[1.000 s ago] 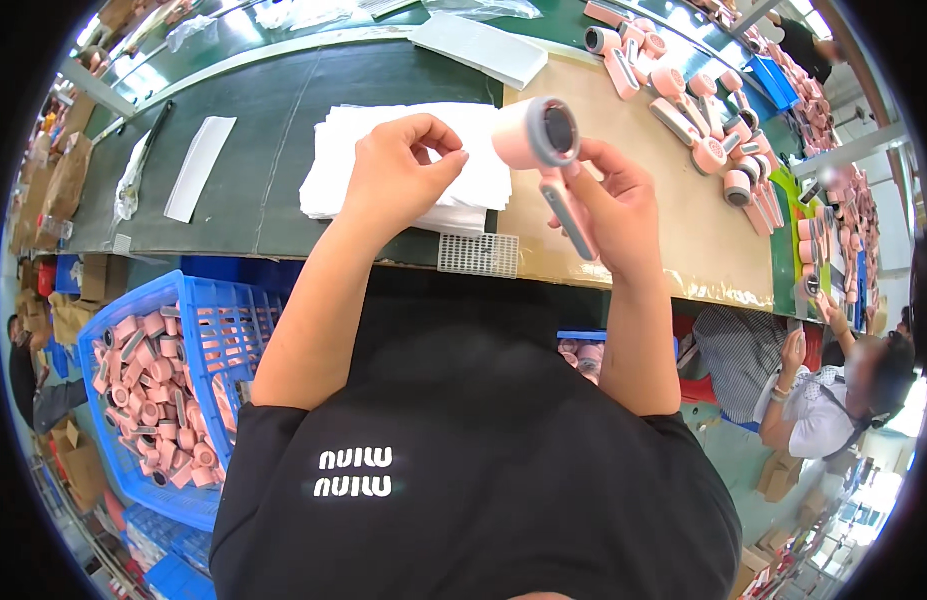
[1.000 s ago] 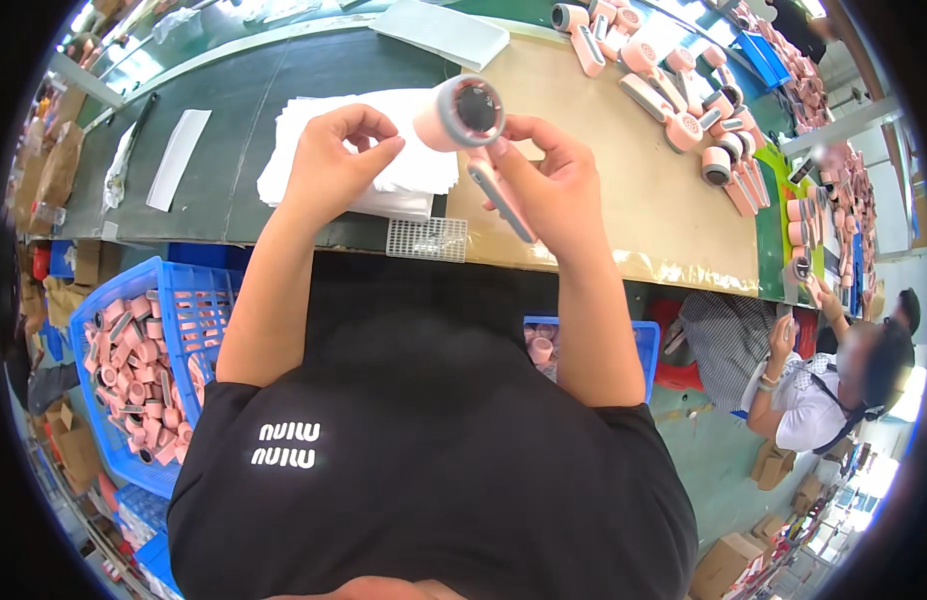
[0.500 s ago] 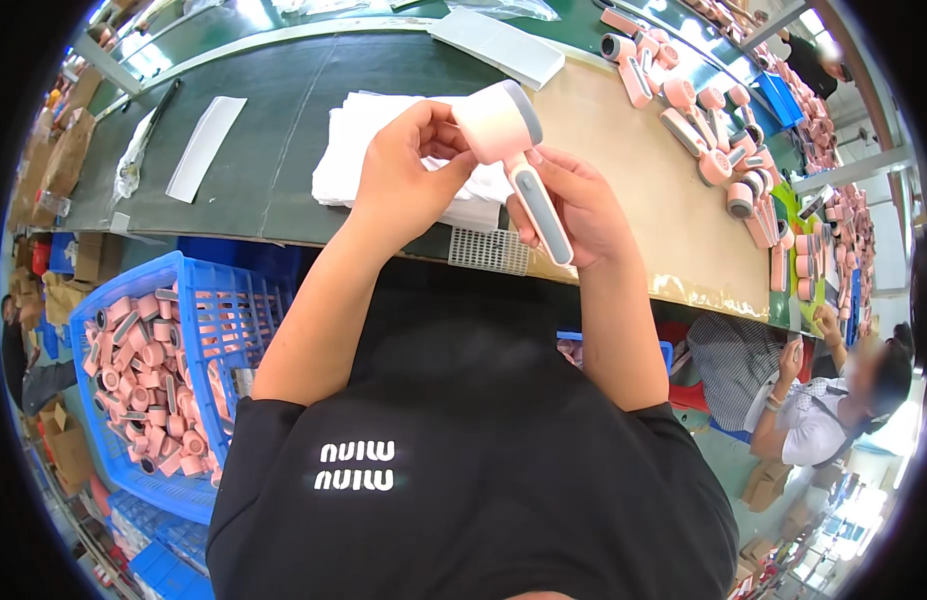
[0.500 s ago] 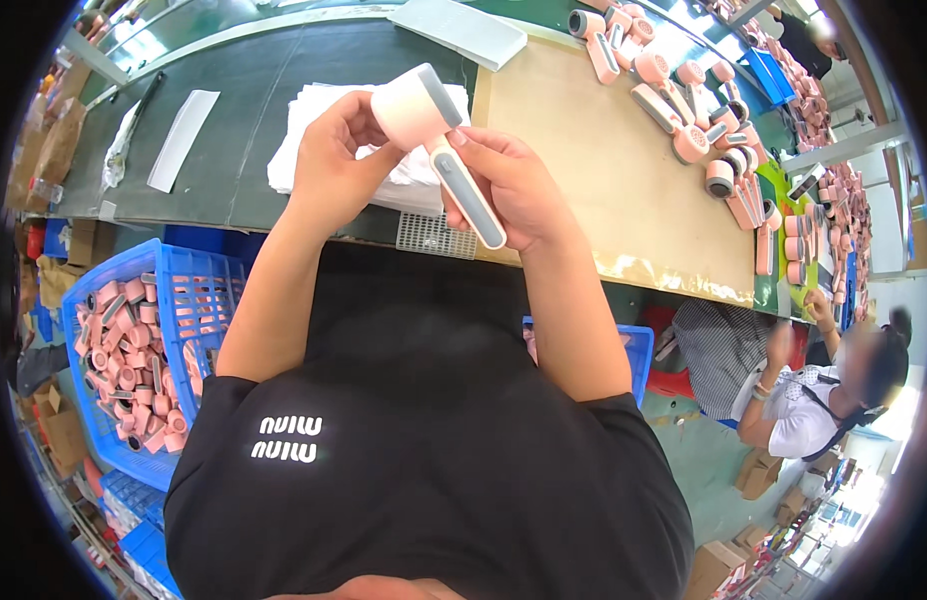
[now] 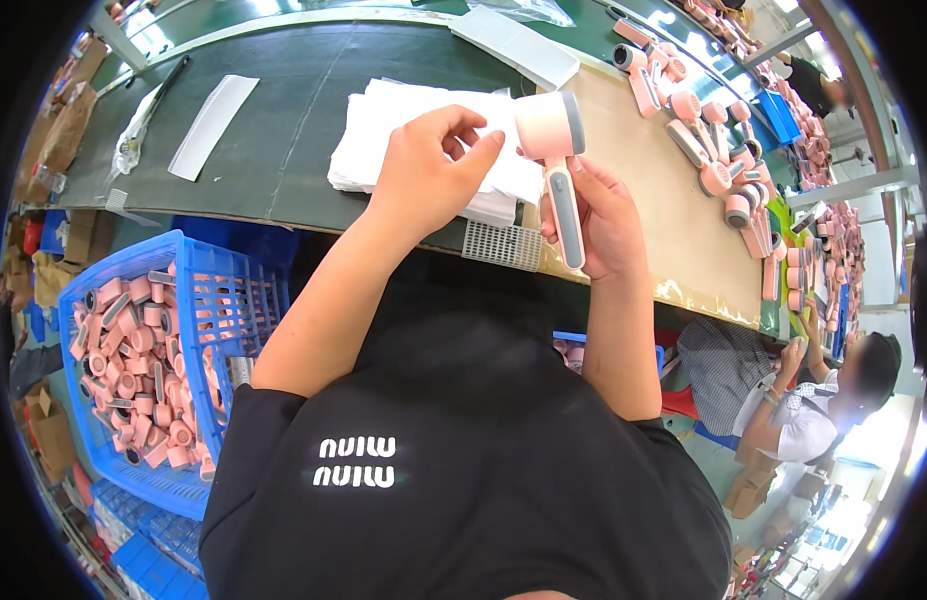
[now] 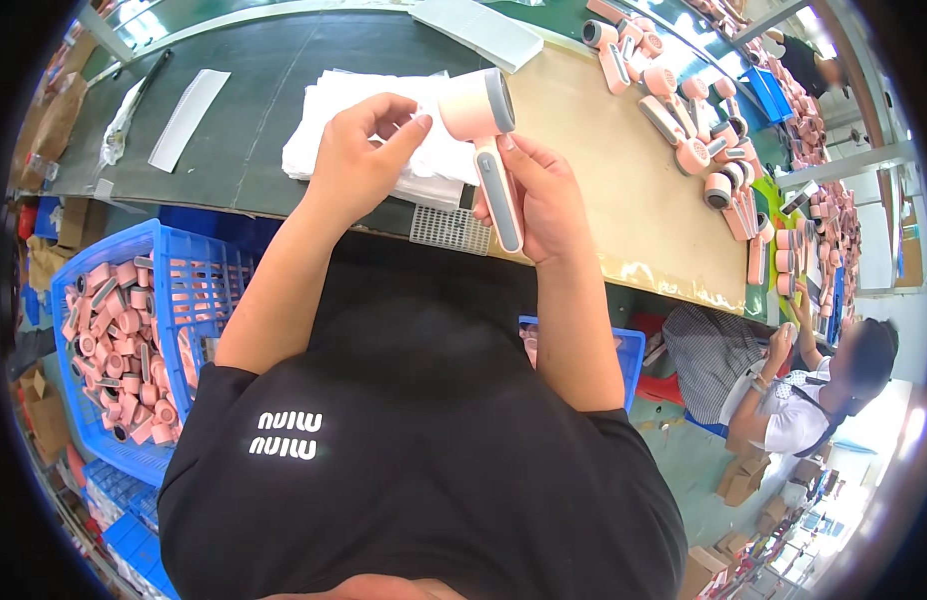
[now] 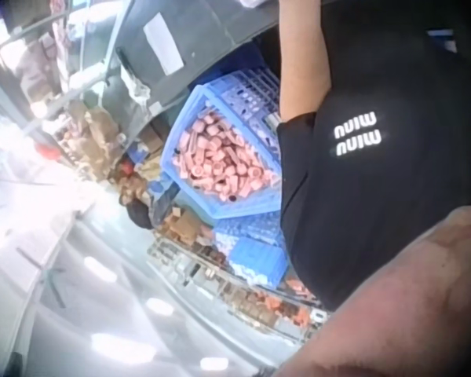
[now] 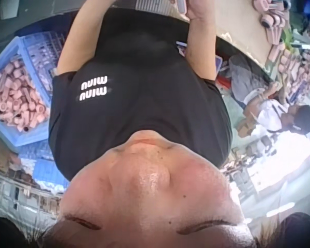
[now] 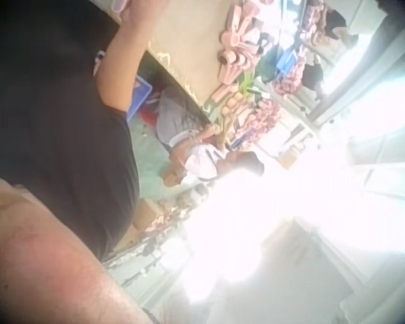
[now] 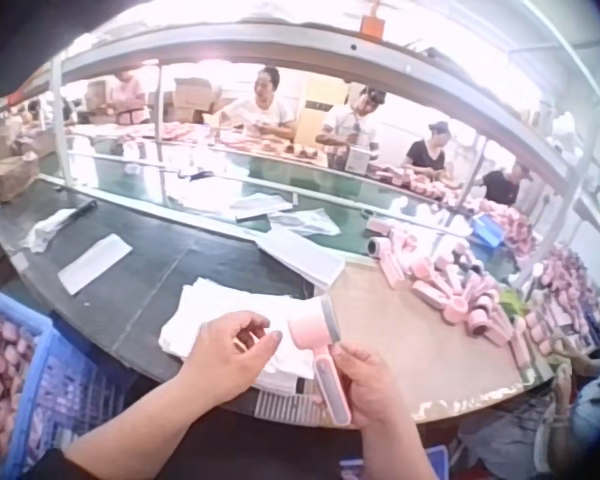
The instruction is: Packaging small handheld fans into plastic bags at an assembly line.
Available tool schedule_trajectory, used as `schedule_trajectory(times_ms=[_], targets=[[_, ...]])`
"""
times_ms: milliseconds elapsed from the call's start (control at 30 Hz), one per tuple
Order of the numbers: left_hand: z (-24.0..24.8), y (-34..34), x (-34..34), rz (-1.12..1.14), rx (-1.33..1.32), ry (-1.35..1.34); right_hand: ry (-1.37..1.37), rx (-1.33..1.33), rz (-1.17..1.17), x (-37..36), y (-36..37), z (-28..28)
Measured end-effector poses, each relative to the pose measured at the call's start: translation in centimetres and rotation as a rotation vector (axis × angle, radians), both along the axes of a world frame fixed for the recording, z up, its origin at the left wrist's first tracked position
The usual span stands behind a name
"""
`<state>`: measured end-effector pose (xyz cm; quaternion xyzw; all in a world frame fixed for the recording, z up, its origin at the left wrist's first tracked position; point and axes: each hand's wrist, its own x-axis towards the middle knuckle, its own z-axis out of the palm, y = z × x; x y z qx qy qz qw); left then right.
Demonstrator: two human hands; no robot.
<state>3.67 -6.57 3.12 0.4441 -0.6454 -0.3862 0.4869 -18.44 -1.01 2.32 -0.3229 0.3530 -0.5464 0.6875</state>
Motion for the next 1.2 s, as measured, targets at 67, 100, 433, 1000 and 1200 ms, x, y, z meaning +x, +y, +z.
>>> schedule_trajectory(times_ms=[67, 100, 433, 1000, 1200], targets=[[0.1, 0.0, 0.1, -0.069, 0.021, -0.080, -0.002, -0.005, -0.021, 0.0, 0.3, 0.0], [0.1, 0.0, 0.1, -0.068, 0.022, -0.078, 0.000, -0.004, -0.020, 0.0, 0.4, 0.1], [-1.2, 0.1, -0.2, 0.008, -0.028, 0.156, 0.312, -0.035, -0.262, -0.6, 1.6, 0.5], [-2.2, 1.8, -0.5, 0.068, -0.058, 0.356, 0.651, -0.050, -0.111, 1.2, -1.0, 2.6], [-1.4, 2.8, -1.6, 0.023, -0.759, -0.072, 1.103, -0.151, -0.238, 3.2, 0.1, 3.9]])
